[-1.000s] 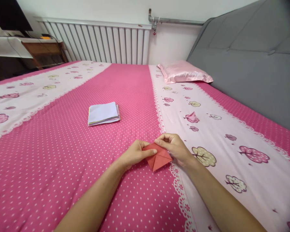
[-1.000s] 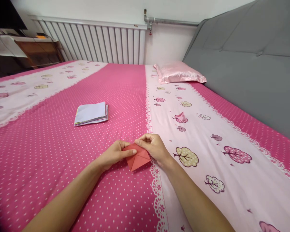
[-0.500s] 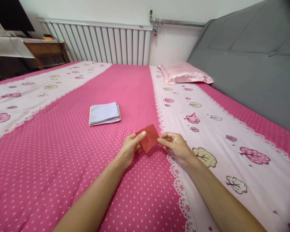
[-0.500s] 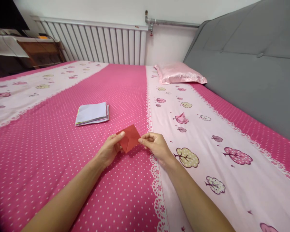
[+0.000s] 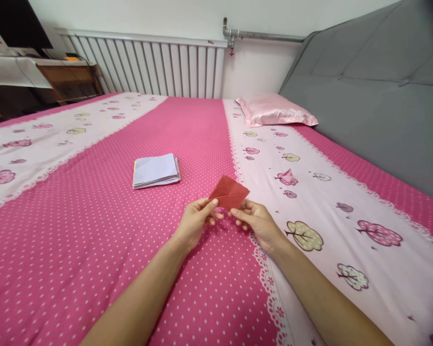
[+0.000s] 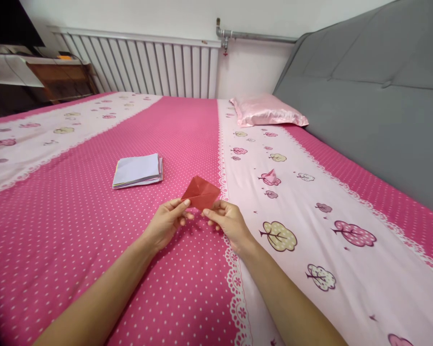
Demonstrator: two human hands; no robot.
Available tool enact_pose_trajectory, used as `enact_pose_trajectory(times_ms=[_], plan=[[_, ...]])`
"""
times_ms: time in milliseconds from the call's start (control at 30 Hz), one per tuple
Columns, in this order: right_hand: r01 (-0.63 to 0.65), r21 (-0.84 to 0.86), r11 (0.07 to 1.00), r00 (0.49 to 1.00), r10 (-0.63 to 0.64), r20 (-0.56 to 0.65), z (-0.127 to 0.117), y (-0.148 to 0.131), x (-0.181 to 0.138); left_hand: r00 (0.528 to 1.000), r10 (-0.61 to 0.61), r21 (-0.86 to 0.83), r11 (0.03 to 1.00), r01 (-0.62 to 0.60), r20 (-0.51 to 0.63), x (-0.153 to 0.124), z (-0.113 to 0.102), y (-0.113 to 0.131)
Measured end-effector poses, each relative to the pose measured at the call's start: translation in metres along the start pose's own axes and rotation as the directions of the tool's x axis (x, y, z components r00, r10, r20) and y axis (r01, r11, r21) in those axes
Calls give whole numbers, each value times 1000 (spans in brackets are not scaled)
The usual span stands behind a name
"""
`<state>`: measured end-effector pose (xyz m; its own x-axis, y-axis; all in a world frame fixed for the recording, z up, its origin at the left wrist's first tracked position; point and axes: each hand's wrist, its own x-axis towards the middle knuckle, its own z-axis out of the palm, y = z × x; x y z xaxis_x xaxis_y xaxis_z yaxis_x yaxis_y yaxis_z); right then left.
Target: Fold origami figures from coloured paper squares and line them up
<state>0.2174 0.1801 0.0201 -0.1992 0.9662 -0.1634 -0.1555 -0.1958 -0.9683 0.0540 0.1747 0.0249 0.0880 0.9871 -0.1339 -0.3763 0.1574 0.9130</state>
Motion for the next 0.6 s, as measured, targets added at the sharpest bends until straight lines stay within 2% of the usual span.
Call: enact_pose_trajectory(times_ms=[100, 200, 367, 500, 600], plan=[[21, -44, 999, 999, -20, 25, 1, 4, 1, 1000, -20, -87, 996, 20, -4, 1, 1, 0], [73, -58, 996, 997, -72, 30, 2, 5, 2, 1000, 25, -119, 993, -27, -17, 1, 3, 0], [146, 5, 989, 989, -146, 10, 1, -8, -2, 990, 142, 17, 990, -142, 17, -2, 3, 3], [92, -2, 996, 994, -92, 58, -6, -19, -7, 979, 202, 156, 967, -200, 5, -6, 1, 7], [59, 78, 995, 990, -68, 127, -10, -22, -8, 969, 240, 217, 945, -245, 52, -8, 0, 9]])
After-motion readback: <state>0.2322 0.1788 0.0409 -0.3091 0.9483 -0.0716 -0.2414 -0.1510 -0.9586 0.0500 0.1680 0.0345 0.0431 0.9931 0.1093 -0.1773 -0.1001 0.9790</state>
